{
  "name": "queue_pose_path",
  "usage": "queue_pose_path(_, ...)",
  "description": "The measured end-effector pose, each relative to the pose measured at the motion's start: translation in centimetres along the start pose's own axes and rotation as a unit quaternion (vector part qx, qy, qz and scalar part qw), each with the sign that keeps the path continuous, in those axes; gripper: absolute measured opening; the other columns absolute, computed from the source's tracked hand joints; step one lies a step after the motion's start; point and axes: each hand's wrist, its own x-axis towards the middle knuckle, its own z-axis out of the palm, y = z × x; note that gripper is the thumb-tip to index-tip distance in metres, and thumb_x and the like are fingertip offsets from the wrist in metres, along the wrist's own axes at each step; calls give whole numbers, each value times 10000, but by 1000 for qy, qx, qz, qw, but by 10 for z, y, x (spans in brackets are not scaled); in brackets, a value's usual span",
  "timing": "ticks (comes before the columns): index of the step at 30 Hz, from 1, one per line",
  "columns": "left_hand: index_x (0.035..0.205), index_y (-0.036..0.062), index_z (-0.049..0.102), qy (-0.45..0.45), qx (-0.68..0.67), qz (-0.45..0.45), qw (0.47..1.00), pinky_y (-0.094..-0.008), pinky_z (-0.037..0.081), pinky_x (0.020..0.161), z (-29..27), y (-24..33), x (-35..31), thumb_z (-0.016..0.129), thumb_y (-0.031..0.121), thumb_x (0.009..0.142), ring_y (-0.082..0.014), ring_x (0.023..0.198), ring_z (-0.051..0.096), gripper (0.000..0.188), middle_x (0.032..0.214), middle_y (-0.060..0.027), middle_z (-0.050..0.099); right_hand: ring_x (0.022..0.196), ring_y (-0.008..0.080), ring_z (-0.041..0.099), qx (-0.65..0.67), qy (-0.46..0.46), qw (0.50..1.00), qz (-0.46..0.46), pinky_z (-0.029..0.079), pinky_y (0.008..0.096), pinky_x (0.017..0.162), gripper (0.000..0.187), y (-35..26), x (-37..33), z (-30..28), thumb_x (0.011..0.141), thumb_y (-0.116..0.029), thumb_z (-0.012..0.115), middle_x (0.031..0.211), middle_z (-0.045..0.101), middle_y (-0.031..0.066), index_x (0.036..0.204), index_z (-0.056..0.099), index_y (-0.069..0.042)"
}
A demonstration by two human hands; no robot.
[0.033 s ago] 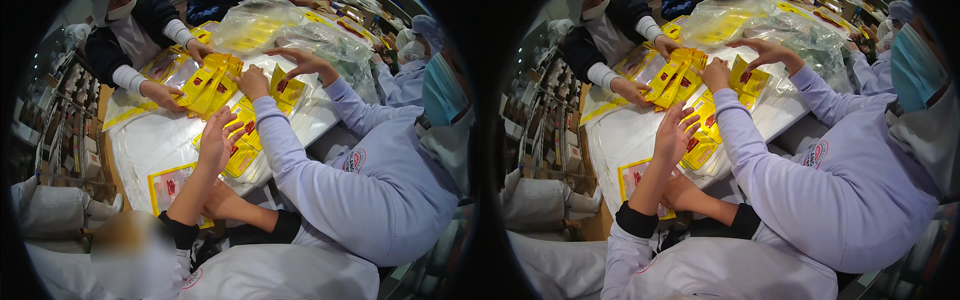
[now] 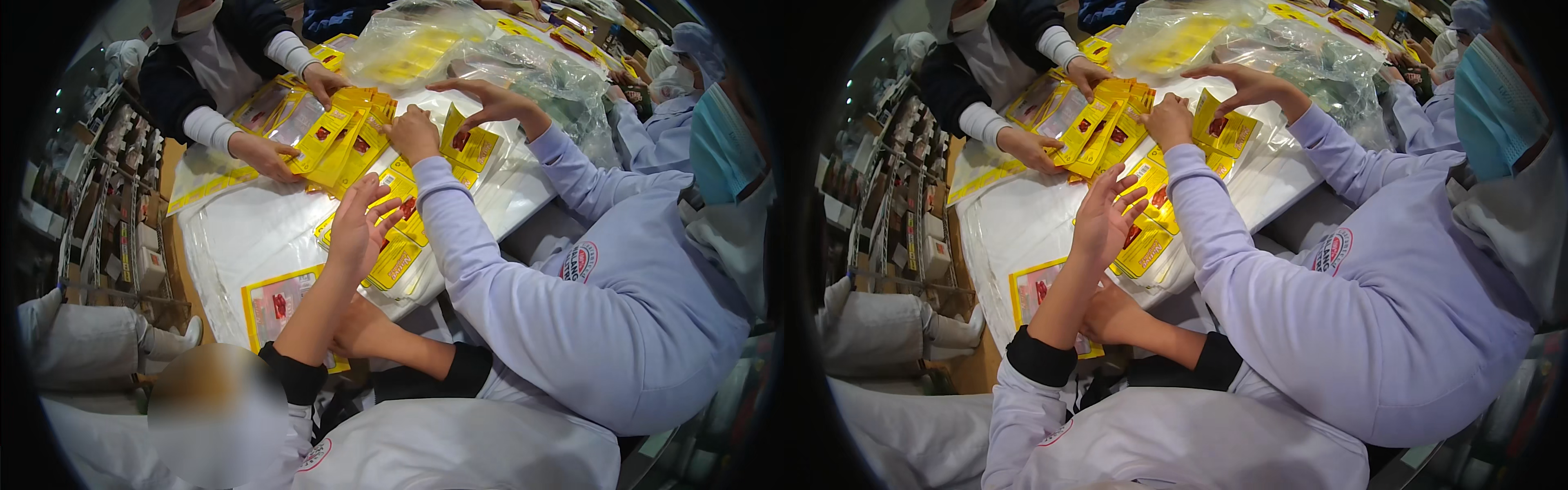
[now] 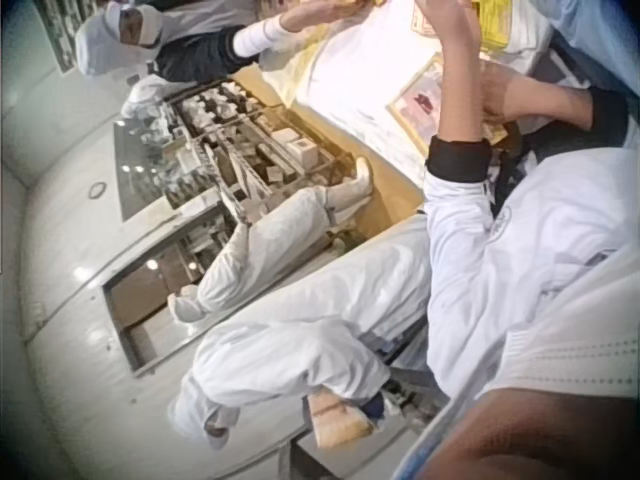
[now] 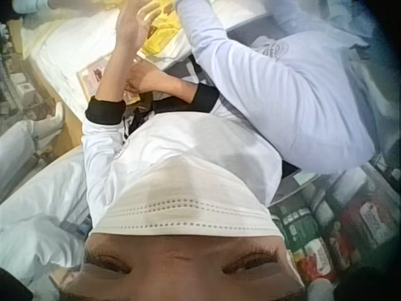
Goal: The person repeatedly picks yellow sachets from a pile, places them into clear plastic sleeves, and stacks the completed units on the table. The hands work continuously, handling each sachet one at a time and arranging the finished packages in a growing stack.
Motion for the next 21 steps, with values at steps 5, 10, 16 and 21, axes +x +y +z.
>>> queue_pose_path(5, 1307, 62, 465, 3, -10, -40, 999, -372, 530, 888, 7, -11, 25, 681, 328, 926, -269, 1071, 566, 512, 1178, -128, 492, 1185, 325, 569, 57, 28, 998, 22, 350, 491, 1079, 394, 4, 6, -2, 844, -314, 616, 1196, 642, 153, 1163, 636, -83)
queue_pose_path(10, 1345, 61, 440, -25, 14, -18, 999, -391, 525, 921, 10, -16, 26, 692, 355, 926, -278, 1101, 559, 570, 1204, -124, 482, 1177, 361, 563, 83, 81, 993, 26, 386, 451, 1055, 400, 1, 5, -5, 842, -300, 616, 1190, 637, 172, 1163, 617, -60)
queue_pose_path(16, 1501, 65, 237, -96, 30, 75, 992, -408, 428, 1059, 20, -21, 13, 740, 355, 894, -263, 1280, 461, 841, 1409, -136, 365, 1341, 361, 424, 130, 27, 990, 44, 289, 485, 1139, 566, 8, 4, 9, 873, -380, 606, 1429, 474, 154, 1347, 511, -85)
queue_pose_path(21, 1556, 28, 21, -117, -54, 98, 987, -331, 354, 1106, 48, -34, 1, 808, 225, 844, -229, 1346, 398, 1079, 1506, -136, 281, 1402, 360, 375, -18, 57, 998, -35, 283, 596, 1128, 545, 13, -4, 19, 909, -414, 574, 1503, 424, 144, 1364, 521, -119)
